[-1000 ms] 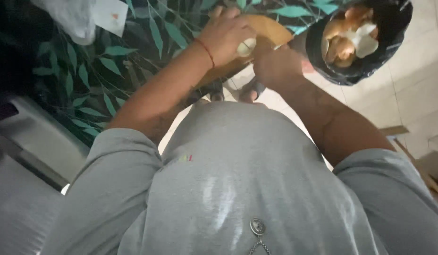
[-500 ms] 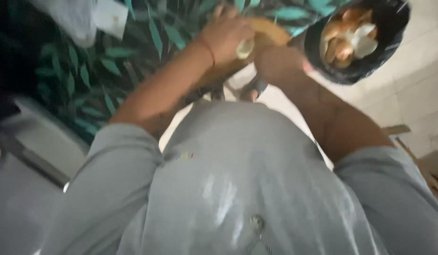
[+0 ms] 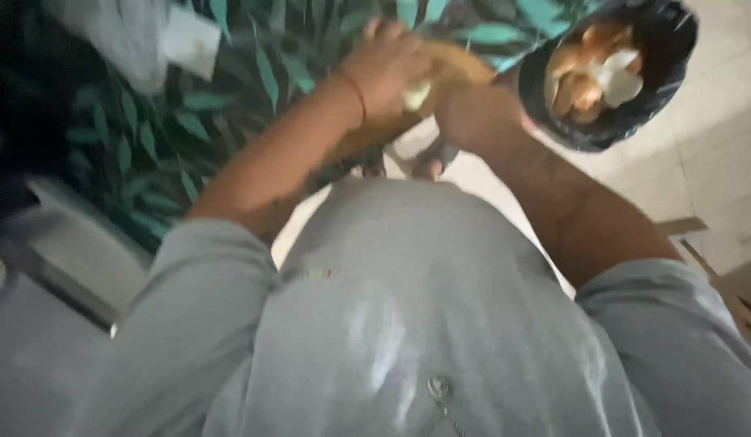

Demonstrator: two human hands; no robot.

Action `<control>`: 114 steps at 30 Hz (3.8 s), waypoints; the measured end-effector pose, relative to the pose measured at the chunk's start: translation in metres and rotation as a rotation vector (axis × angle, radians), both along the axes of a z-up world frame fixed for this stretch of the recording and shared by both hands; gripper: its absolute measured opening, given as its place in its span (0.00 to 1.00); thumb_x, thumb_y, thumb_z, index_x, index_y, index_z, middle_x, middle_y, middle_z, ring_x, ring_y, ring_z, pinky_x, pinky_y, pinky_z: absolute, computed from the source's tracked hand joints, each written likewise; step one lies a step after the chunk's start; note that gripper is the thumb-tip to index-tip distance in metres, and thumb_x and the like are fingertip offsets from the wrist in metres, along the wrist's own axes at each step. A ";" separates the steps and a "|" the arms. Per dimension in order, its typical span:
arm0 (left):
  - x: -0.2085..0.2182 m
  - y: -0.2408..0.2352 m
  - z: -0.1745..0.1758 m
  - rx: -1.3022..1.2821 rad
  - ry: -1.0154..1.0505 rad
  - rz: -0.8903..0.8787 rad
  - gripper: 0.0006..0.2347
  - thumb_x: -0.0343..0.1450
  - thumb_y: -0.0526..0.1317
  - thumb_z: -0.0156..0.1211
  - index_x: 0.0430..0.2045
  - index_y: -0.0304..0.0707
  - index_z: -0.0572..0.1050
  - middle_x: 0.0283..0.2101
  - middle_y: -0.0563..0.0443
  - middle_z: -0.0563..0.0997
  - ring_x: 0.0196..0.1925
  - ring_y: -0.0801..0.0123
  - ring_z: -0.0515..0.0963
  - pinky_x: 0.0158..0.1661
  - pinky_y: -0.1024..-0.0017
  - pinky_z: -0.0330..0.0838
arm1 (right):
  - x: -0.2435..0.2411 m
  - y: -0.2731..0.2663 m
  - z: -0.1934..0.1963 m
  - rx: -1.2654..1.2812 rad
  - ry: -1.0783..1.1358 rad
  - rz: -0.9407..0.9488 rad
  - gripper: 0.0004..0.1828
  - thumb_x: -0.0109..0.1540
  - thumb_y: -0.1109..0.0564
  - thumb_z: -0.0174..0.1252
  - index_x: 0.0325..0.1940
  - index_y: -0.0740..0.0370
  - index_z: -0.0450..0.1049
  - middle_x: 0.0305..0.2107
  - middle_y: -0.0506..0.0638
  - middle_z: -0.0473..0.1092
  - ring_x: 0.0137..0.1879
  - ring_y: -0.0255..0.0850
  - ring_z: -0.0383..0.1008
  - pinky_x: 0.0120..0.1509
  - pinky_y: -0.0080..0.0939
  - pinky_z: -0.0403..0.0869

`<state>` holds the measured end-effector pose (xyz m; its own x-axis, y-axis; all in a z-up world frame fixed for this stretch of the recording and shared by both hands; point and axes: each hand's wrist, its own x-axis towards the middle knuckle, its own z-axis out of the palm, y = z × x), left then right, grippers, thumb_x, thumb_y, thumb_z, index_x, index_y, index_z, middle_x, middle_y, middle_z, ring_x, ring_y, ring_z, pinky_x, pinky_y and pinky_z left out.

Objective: Peeling the outer skin off several onions using hands and a knife

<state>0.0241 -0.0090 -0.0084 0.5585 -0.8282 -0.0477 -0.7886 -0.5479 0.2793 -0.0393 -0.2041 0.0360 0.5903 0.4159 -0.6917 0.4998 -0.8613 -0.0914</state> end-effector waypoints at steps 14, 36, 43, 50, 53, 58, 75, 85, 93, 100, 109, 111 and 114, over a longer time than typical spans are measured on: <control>0.002 0.001 -0.040 -0.191 -0.005 -0.216 0.25 0.48 0.50 0.78 0.36 0.44 0.79 0.42 0.51 0.79 0.48 0.55 0.74 0.48 0.60 0.69 | -0.001 0.002 -0.017 -0.046 0.095 -0.126 0.13 0.63 0.63 0.45 0.44 0.62 0.76 0.34 0.58 0.76 0.37 0.58 0.79 0.31 0.62 0.77; -0.062 0.011 0.020 -0.340 0.137 0.562 0.19 0.57 0.34 0.71 0.41 0.41 0.74 0.42 0.46 0.74 0.46 0.52 0.74 0.43 0.59 0.71 | -0.048 -0.008 -0.040 0.256 -0.372 -0.084 0.03 0.58 0.64 0.52 0.34 0.57 0.69 0.30 0.50 0.66 0.21 0.50 0.71 0.14 0.49 0.63; -0.065 0.012 0.018 -0.443 0.141 0.606 0.21 0.53 0.39 0.77 0.39 0.42 0.77 0.42 0.47 0.76 0.45 0.52 0.76 0.44 0.59 0.71 | -0.037 0.015 -0.021 0.092 -0.227 -0.043 0.10 0.59 0.62 0.48 0.34 0.58 0.76 0.35 0.51 0.72 0.39 0.54 0.70 0.51 0.54 0.65; -0.062 0.014 0.021 -0.343 0.239 0.614 0.21 0.59 0.45 0.73 0.45 0.46 0.76 0.43 0.47 0.76 0.47 0.53 0.74 0.45 0.58 0.69 | -0.042 0.022 -0.069 -0.174 -0.095 -0.179 0.13 0.61 0.61 0.52 0.50 0.62 0.71 0.41 0.53 0.71 0.43 0.50 0.79 0.34 0.51 0.79; -0.066 0.014 0.006 -0.400 0.167 0.628 0.22 0.58 0.45 0.76 0.42 0.44 0.75 0.42 0.47 0.75 0.45 0.52 0.75 0.42 0.58 0.70 | -0.043 0.015 -0.060 0.022 -0.046 -0.385 0.11 0.64 0.61 0.46 0.49 0.69 0.65 0.34 0.60 0.73 0.37 0.61 0.77 0.30 0.57 0.74; -0.065 0.021 0.007 -0.515 0.139 0.571 0.16 0.59 0.39 0.70 0.38 0.38 0.75 0.38 0.40 0.75 0.40 0.45 0.75 0.38 0.55 0.69 | -0.045 0.017 -0.047 0.073 -0.347 0.006 0.09 0.62 0.59 0.47 0.43 0.58 0.73 0.34 0.53 0.68 0.36 0.52 0.71 0.38 0.46 0.69; -0.080 0.028 -0.002 -0.549 0.033 0.546 0.20 0.58 0.35 0.66 0.46 0.42 0.76 0.39 0.42 0.75 0.42 0.47 0.74 0.38 0.57 0.70 | -0.057 0.029 -0.052 -0.062 -0.506 0.306 0.10 0.57 0.59 0.49 0.38 0.52 0.76 0.31 0.49 0.70 0.38 0.43 0.68 0.52 0.44 0.60; -0.080 0.026 -0.017 -0.564 -0.025 0.563 0.08 0.57 0.36 0.67 0.18 0.41 0.71 0.29 0.48 0.73 0.31 0.54 0.73 0.29 0.60 0.64 | -0.063 0.026 -0.094 -0.118 -0.380 0.136 0.10 0.60 0.57 0.53 0.43 0.58 0.76 0.37 0.52 0.67 0.32 0.44 0.74 0.49 0.43 0.66; -0.069 0.021 0.007 -0.537 0.001 0.621 0.06 0.58 0.36 0.60 0.14 0.42 0.68 0.25 0.45 0.73 0.30 0.51 0.72 0.29 0.57 0.65 | -0.057 0.006 -0.075 0.139 -0.480 0.109 0.07 0.58 0.62 0.48 0.34 0.57 0.72 0.33 0.52 0.65 0.38 0.59 0.61 0.44 0.50 0.63; -0.064 0.001 -0.004 -0.261 0.131 0.652 0.34 0.50 0.53 0.79 0.49 0.48 0.69 0.43 0.45 0.74 0.43 0.51 0.75 0.42 0.58 0.70 | -0.047 -0.034 0.001 0.512 0.279 -0.881 0.14 0.64 0.52 0.42 0.50 0.60 0.62 0.30 0.58 0.64 0.21 0.43 0.72 0.11 0.38 0.63; -0.055 -0.013 -0.005 -0.173 0.192 0.756 0.24 0.49 0.53 0.79 0.37 0.55 0.79 0.41 0.44 0.76 0.39 0.48 0.77 0.36 0.56 0.72 | -0.045 -0.047 -0.046 0.393 -0.074 -0.242 0.44 0.56 0.63 0.47 0.77 0.54 0.45 0.55 0.53 0.65 0.47 0.58 0.69 0.39 0.53 0.69; -0.055 -0.016 -0.013 -0.223 0.115 0.719 0.24 0.45 0.53 0.79 0.34 0.59 0.80 0.38 0.46 0.77 0.36 0.51 0.77 0.34 0.56 0.72 | -0.039 -0.046 -0.072 0.415 -0.309 0.057 0.48 0.51 0.65 0.55 0.77 0.51 0.53 0.47 0.52 0.68 0.57 0.55 0.66 0.36 0.50 0.73; -0.056 -0.017 -0.008 -0.351 0.146 0.708 0.20 0.50 0.52 0.73 0.34 0.57 0.79 0.37 0.49 0.79 0.42 0.52 0.75 0.42 0.60 0.67 | -0.020 -0.024 -0.039 0.434 -0.428 0.147 0.17 0.50 0.63 0.52 0.42 0.50 0.75 0.44 0.49 0.69 0.51 0.46 0.71 0.51 0.54 0.64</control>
